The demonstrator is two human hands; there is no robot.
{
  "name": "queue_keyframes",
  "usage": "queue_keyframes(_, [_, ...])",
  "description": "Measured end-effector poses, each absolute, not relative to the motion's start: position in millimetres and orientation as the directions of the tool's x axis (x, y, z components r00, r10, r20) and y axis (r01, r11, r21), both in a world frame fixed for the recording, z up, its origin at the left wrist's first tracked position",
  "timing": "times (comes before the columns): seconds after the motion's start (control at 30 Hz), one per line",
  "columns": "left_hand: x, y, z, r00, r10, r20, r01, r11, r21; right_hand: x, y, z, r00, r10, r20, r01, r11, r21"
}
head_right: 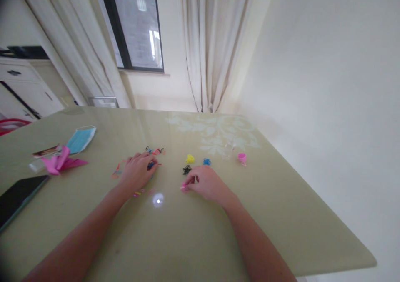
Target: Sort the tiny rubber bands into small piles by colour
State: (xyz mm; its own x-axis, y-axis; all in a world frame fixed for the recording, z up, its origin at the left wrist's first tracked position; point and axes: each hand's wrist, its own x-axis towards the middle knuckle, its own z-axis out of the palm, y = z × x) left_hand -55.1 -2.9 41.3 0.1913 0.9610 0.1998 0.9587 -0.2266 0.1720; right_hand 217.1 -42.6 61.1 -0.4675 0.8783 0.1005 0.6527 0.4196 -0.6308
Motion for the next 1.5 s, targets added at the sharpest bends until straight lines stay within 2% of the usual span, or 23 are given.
queue_keyframes(0.1, [-53,-3,44,0.159,0.954,0.254,0.937,-0.227,0.267,218,-43,63,-0.455,0.882,0.12,0.651,0.422,-0.631])
queue_keyframes(0.17, [-51,-3,49,0.119,0.947,0.297,0.855,-0.25,0.454,218,-42,64,-0.443,0.884,0.151,0.643,0.431,-0.633])
queue_keyframes(0.23, [-48,-6,56,0.089,0.943,0.32,0.677,-0.293,0.675,218,-42,64,-0.424,0.885,0.191,0.628,0.44,-0.642])
queue_keyframes(0.3, [-45,-11,64,0.085,0.943,0.323,0.444,-0.326,0.835,218,-42,65,-0.393,0.89,0.232,0.611,0.441,-0.658])
queue_keyframes(0.4, [-39,-22,73,0.095,0.945,0.313,0.151,-0.324,0.934,214,-44,68,-0.343,0.891,0.298,0.57,0.449,-0.688])
queue_keyframes(0.5, [-31,-32,76,0.144,0.937,0.32,0.009,-0.324,0.946,209,-48,71,-0.297,0.878,0.375,0.503,0.478,-0.72])
queue_keyframes(0.7, [-19,-40,74,0.22,0.91,0.351,-0.106,-0.335,0.936,199,-59,76,-0.227,0.84,0.492,0.389,0.542,-0.745])
queue_keyframes(0.83, [-16,-42,74,0.253,0.889,0.381,-0.114,-0.364,0.924,196,-64,78,-0.205,0.804,0.559,0.368,0.592,-0.717])
queue_keyframes(1.03, [-14,-44,74,0.29,0.874,0.39,-0.107,-0.376,0.92,194,-65,77,-0.203,0.787,0.583,0.365,0.613,-0.701])
queue_keyframes(1.3, [-15,-43,74,0.271,0.853,0.447,-0.049,-0.451,0.891,195,-65,81,-0.171,0.833,0.527,0.316,0.552,-0.771])
queue_keyframes(1.5, [-14,-46,79,0.274,0.857,0.437,-0.037,-0.445,0.895,196,-66,83,-0.191,0.904,0.382,0.182,0.415,-0.891])
